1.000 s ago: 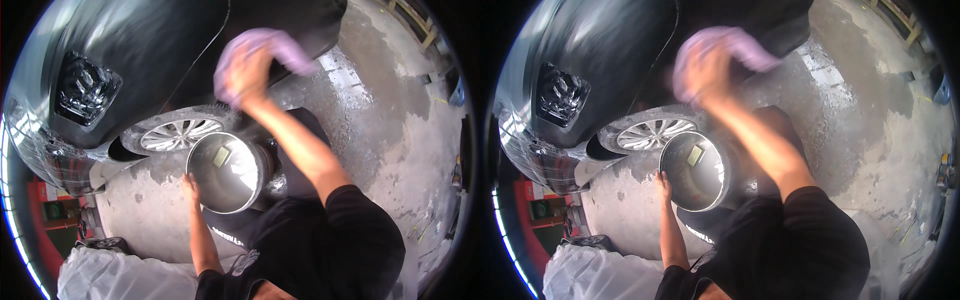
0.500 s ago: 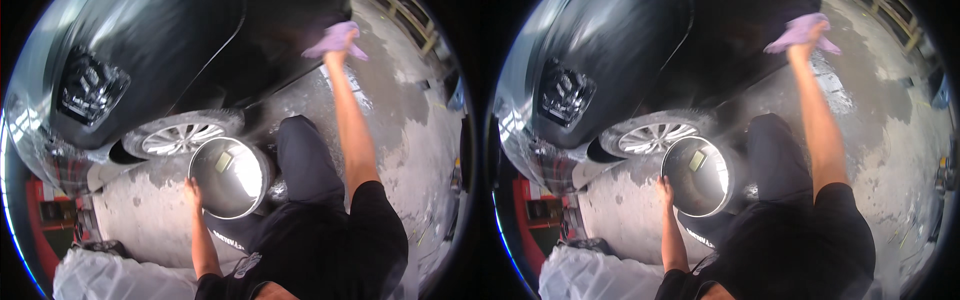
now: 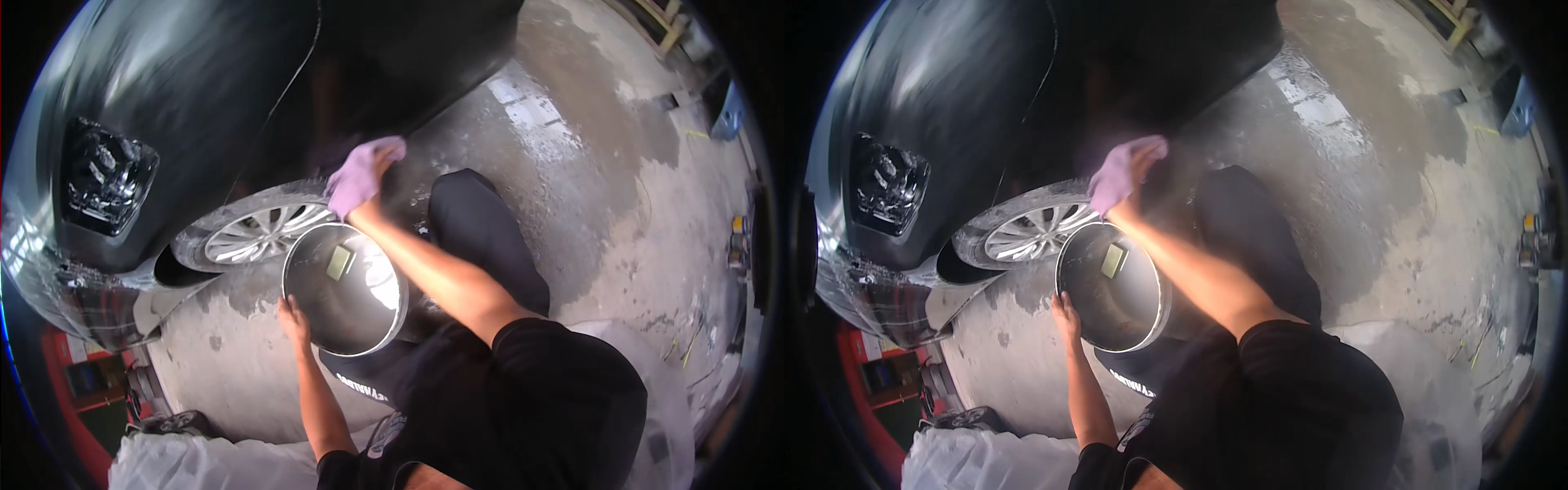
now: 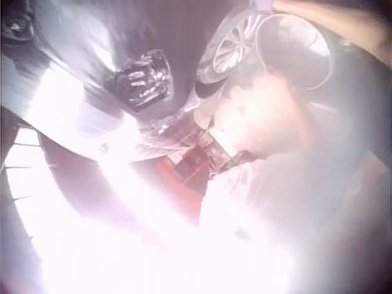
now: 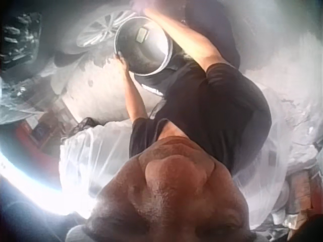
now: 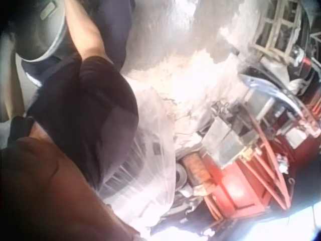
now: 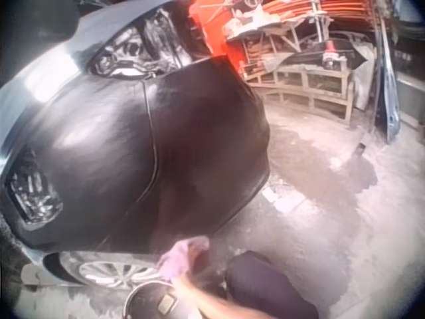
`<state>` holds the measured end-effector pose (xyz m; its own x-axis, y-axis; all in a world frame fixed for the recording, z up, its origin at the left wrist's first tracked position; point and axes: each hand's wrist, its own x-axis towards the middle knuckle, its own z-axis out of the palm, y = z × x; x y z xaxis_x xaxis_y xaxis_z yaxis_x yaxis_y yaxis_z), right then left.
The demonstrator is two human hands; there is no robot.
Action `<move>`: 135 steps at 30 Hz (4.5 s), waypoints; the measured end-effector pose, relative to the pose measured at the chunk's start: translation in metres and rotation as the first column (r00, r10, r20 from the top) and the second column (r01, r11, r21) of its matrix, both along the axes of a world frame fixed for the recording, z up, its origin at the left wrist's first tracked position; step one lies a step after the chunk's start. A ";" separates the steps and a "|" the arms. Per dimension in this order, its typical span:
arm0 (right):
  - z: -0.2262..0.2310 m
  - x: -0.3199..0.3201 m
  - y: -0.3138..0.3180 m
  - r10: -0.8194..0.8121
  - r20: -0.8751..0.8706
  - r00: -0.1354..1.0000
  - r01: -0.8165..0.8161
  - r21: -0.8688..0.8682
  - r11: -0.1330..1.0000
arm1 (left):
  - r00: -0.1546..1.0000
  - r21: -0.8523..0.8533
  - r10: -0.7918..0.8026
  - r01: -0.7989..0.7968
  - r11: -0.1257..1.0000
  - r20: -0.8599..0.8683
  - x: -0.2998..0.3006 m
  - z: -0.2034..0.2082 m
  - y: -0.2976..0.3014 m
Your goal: The person wipes the front bumper and hood of a black car using a purple cloth. They dip the cloth into a metal bucket of water and continue wiping the front fender and wheel area. The person occasionally touches their face while working.
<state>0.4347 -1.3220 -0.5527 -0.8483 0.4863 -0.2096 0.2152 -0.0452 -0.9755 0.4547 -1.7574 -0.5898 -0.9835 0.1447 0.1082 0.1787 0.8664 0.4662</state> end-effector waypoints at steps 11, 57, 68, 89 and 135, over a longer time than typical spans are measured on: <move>0.003 0.060 0.383 -0.753 -0.371 0.543 0.836 0.155 0.527 | 0.998 -0.135 -0.017 0.010 0.991 -0.056 -0.010 -0.002 0.012; 0.009 0.129 -0.079 0.649 -0.347 0.677 -0.597 0.258 0.760 | 0.973 0.714 -0.185 0.227 0.662 -0.138 0.074 0.161 0.084; 0.015 0.126 -0.076 0.709 -0.199 0.677 -0.602 0.405 0.688 | 0.282 0.517 -0.433 0.471 -0.715 -0.856 0.192 0.441 0.122; 0.004 0.113 -0.071 0.761 -0.032 0.648 -0.528 0.701 0.480 | 0.271 -0.049 0.158 0.369 -0.928 -0.950 0.202 0.425 0.167; 0.029 0.120 -0.076 0.803 -0.229 0.550 -0.538 0.638 0.550 | 0.761 0.342 -0.483 0.634 0.693 -0.433 0.132 0.252 0.128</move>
